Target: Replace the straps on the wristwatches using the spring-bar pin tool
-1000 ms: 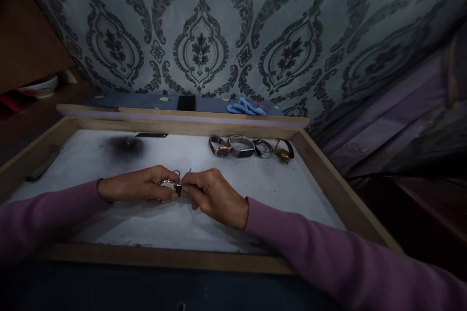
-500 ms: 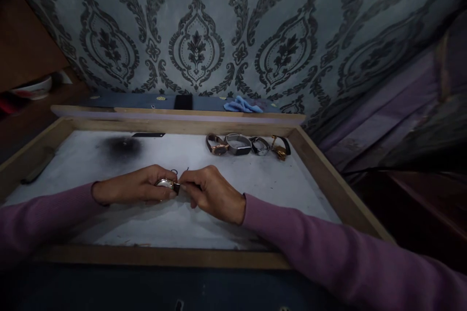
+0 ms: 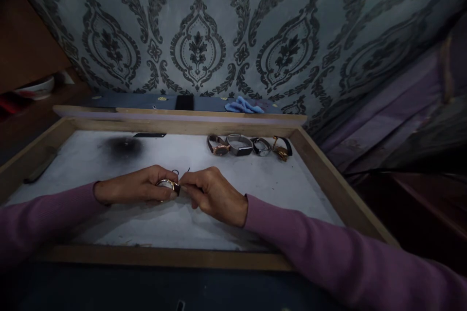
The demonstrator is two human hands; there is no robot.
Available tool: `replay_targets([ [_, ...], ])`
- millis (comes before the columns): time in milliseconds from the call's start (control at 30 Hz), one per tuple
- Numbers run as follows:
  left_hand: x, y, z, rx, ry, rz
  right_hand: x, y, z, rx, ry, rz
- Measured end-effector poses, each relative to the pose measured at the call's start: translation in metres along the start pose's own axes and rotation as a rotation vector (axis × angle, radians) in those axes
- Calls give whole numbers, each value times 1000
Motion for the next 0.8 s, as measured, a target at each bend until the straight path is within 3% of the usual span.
replay_targets([
  [800, -5, 2, -5, 34, 38, -47, -2, 1, -1, 10, -28, -61],
])
Point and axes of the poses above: each hand's wrist, its own y-axis towards the middle knuckle, its own x-axis out of the palm, z = x × y, the point moved 2 cm from there along y, towards the middle knuckle, and after that the axes turned 12 degrees about -x, right-handed, at the moved point
